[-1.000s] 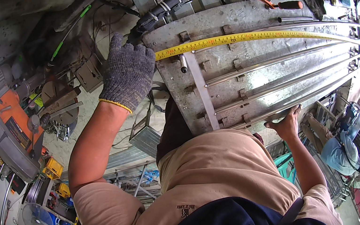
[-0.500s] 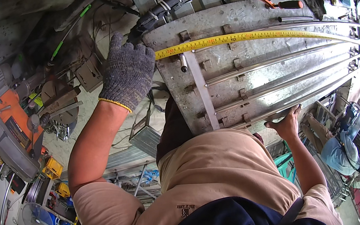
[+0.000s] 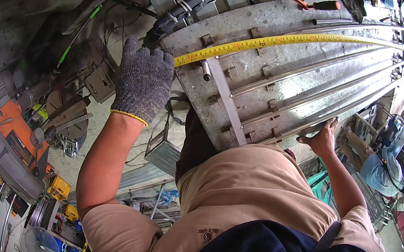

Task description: The recorder uses a measuring tape to measure the dimensions of a metal gate or fence structure on a fabrication floor.

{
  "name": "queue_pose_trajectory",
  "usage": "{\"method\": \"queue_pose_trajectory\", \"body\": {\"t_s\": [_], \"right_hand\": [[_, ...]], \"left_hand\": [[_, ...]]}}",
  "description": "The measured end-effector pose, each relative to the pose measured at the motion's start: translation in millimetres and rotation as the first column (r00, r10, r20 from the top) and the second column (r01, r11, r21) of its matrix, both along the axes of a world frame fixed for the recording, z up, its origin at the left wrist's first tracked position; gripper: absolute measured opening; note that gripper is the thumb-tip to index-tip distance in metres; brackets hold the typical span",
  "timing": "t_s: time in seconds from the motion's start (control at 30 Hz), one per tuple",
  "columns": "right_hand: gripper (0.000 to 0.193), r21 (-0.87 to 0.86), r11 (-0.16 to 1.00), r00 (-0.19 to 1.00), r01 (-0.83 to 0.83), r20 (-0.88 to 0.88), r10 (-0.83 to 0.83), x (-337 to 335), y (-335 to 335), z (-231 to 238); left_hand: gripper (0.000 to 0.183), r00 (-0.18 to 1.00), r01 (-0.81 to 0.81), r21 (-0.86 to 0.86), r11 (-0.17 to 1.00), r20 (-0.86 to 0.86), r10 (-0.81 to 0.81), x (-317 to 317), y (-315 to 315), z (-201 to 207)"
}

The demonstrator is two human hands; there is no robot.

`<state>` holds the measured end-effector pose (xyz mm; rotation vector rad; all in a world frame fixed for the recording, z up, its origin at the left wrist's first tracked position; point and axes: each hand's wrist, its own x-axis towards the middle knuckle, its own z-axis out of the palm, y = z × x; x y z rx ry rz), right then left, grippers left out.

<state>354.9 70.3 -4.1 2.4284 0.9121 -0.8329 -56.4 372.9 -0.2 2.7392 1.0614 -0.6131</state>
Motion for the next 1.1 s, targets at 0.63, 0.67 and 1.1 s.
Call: {"method": "queue_pose_trajectory", "body": {"t_s": [0.63,0.67,1.1], "right_hand": [[0.159,0.028,1.0,0.999,0.001,-0.043,0.0,0,0,0],[0.158,0.028,1.0,0.999,0.001,-0.04,0.0,0,-1,0],[0.159,0.06,0.998,1.0,0.001,-0.006,-0.001,3,-9,2]], "left_hand": [[0.016,0.999,0.004,0.013,1.0,0.036,-0.004,-1,0,-3],[0.015,0.999,0.003,0.009,1.0,0.045,-0.003,-1,0,-3],[0.012,0.996,0.058,0.053,0.997,0.068,-0.061,-4,2,-5]]}}
